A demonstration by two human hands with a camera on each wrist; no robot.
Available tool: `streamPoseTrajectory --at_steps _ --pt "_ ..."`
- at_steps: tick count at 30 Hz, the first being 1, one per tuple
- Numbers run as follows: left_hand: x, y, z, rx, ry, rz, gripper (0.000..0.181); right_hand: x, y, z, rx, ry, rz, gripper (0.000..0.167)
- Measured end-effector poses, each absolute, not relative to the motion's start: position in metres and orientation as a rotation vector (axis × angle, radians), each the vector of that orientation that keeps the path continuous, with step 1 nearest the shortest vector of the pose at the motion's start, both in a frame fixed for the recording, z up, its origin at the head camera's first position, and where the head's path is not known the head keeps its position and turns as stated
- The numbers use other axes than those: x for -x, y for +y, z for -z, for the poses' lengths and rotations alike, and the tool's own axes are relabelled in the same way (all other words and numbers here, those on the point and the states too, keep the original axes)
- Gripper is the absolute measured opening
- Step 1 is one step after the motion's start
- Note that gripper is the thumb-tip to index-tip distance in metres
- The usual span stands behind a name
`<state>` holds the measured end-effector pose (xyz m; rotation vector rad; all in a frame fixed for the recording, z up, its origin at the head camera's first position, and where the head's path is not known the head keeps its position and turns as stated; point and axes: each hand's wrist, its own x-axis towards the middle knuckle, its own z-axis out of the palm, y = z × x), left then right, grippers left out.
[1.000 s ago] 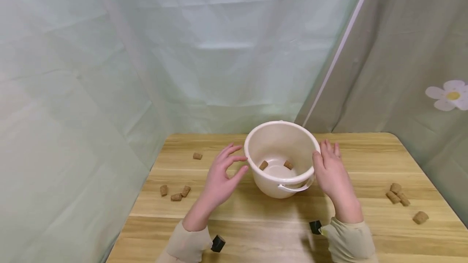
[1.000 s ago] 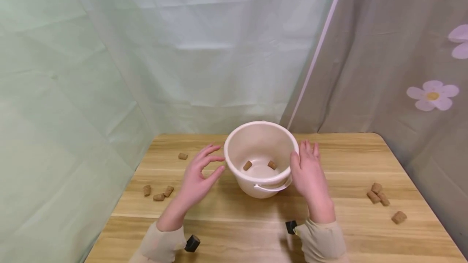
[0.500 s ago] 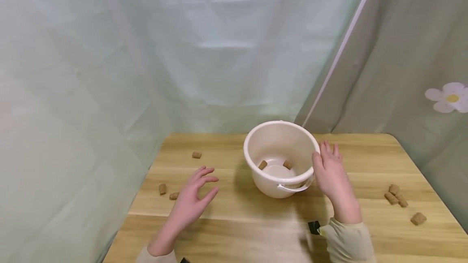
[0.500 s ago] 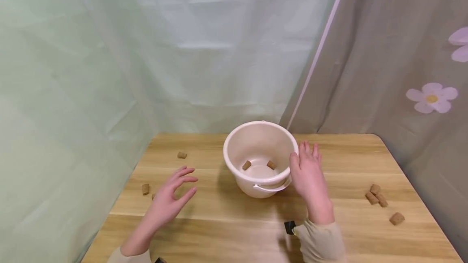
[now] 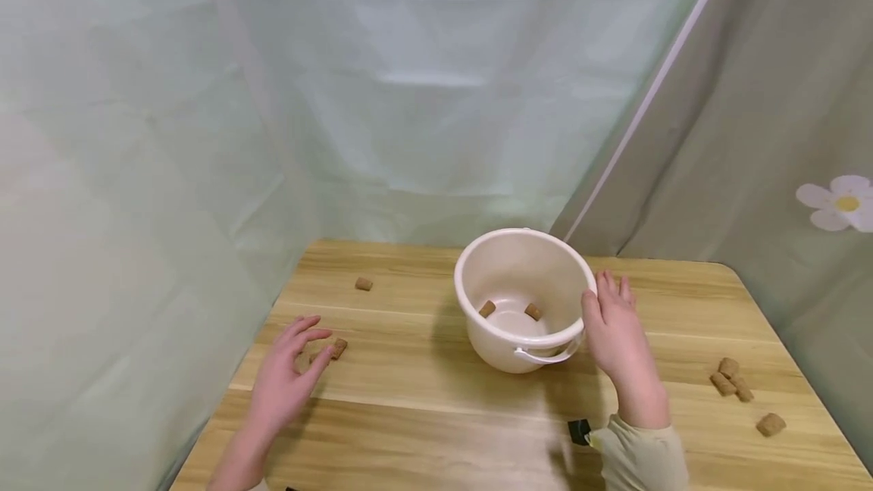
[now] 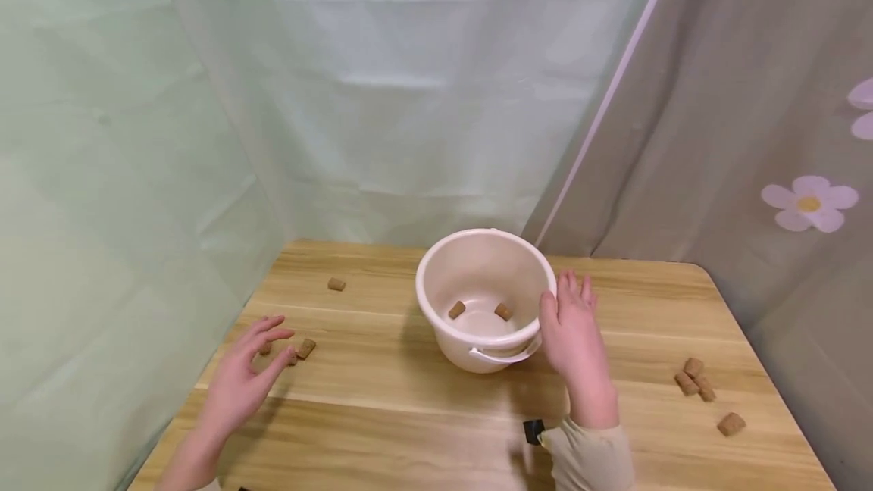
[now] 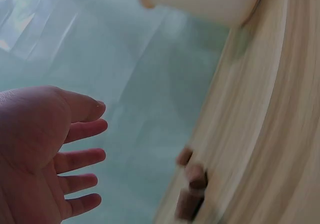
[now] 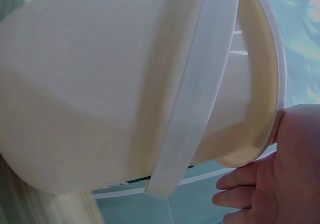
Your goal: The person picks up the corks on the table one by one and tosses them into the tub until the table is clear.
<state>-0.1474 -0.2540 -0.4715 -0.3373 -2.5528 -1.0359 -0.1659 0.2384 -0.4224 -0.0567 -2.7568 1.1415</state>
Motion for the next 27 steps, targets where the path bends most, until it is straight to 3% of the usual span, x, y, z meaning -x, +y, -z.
streamPoseTrajectory --at_steps 9,16,27 --pt "0.150 -0.293 0.483 0.223 -2.552 0.963 0.025 0.167 0.239 0.422 0.072 -2.772 -1.123 0.071" --pt "0.152 -0.318 0.493 0.166 -2.685 0.874 0.038 0.161 0.237 0.428 0.098 -2.793 -1.140 0.070" --pt "0.165 -0.321 0.492 0.126 -2.758 0.778 0.044 0.165 0.239 0.425 0.081 -2.772 -1.131 0.071"
